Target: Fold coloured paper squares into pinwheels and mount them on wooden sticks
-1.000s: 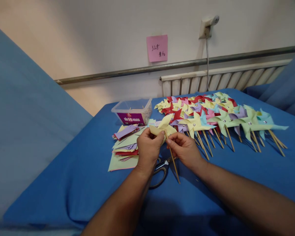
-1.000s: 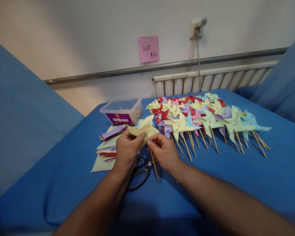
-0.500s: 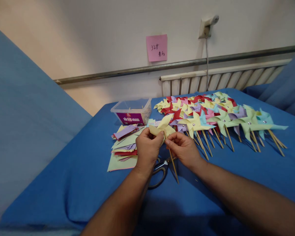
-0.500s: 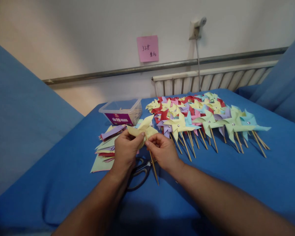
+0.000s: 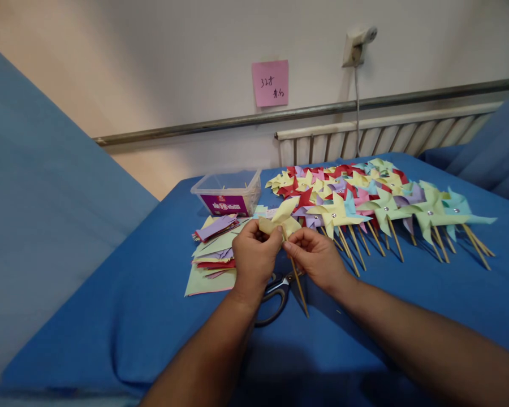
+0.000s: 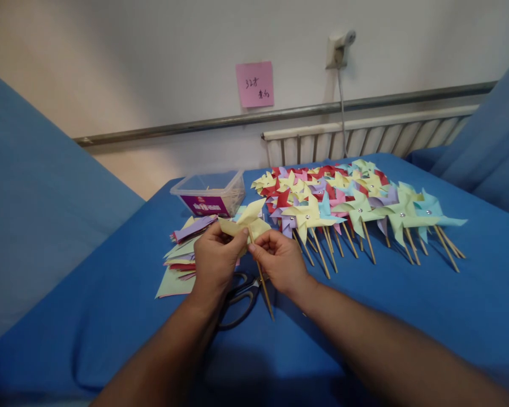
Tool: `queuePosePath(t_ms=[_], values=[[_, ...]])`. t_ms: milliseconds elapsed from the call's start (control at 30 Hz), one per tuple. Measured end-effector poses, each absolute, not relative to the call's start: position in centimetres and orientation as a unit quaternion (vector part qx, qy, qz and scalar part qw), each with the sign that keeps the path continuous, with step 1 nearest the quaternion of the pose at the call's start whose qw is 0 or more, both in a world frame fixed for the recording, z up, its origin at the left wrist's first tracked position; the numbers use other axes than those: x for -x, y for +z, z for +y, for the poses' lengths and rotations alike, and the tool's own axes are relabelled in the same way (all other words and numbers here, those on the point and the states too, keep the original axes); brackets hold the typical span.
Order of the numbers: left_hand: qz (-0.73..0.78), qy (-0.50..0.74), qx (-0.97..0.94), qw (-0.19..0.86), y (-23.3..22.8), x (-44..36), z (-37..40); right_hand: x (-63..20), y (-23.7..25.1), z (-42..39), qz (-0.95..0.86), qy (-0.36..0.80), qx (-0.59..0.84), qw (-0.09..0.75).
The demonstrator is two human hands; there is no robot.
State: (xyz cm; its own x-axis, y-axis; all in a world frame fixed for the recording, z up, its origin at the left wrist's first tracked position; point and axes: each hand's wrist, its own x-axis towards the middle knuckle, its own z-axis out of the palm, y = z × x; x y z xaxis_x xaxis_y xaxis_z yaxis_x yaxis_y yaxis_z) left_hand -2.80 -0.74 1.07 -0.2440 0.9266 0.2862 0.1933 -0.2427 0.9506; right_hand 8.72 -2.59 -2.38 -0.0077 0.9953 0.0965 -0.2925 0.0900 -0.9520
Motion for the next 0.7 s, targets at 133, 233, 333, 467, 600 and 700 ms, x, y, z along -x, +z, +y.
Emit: queuePosePath(t_ms=[133,233,333,467,600,700], values=[[0.528,0.587,-0.530,0.310,1.41,2.75,-0.96,-8.68,-2.36,-2.56,-0.449,0.553,0.392,0.582],[0.526,0.586,-0.532,0.311,1.43,2.80,-0.98,-8.60,-2.27,-2.48,-0.444,0.559,0.393,0.580],[0.522,0.586,-0.532,0.317,1.30,2.85,-0.89,-8.58,-2.13,-2.40,-0.437,0.564,0.393,0.580],[0.509,0.596,-0.521,0.339,1.16,2.81,-0.76,-8.67,-2.02,-2.34,-0.434,0.574,0.393,0.573],[0.489,0.608,-0.510,0.362,1.31,2.66,-0.80,-8.69,-2.00,-2.26,-0.436,0.577,0.398,0.565],[0.477,0.616,-0.503,0.374,1.43,2.60,-0.83,-8.65,-1.94,-2.19,-0.440,0.568,0.402,0.568]])
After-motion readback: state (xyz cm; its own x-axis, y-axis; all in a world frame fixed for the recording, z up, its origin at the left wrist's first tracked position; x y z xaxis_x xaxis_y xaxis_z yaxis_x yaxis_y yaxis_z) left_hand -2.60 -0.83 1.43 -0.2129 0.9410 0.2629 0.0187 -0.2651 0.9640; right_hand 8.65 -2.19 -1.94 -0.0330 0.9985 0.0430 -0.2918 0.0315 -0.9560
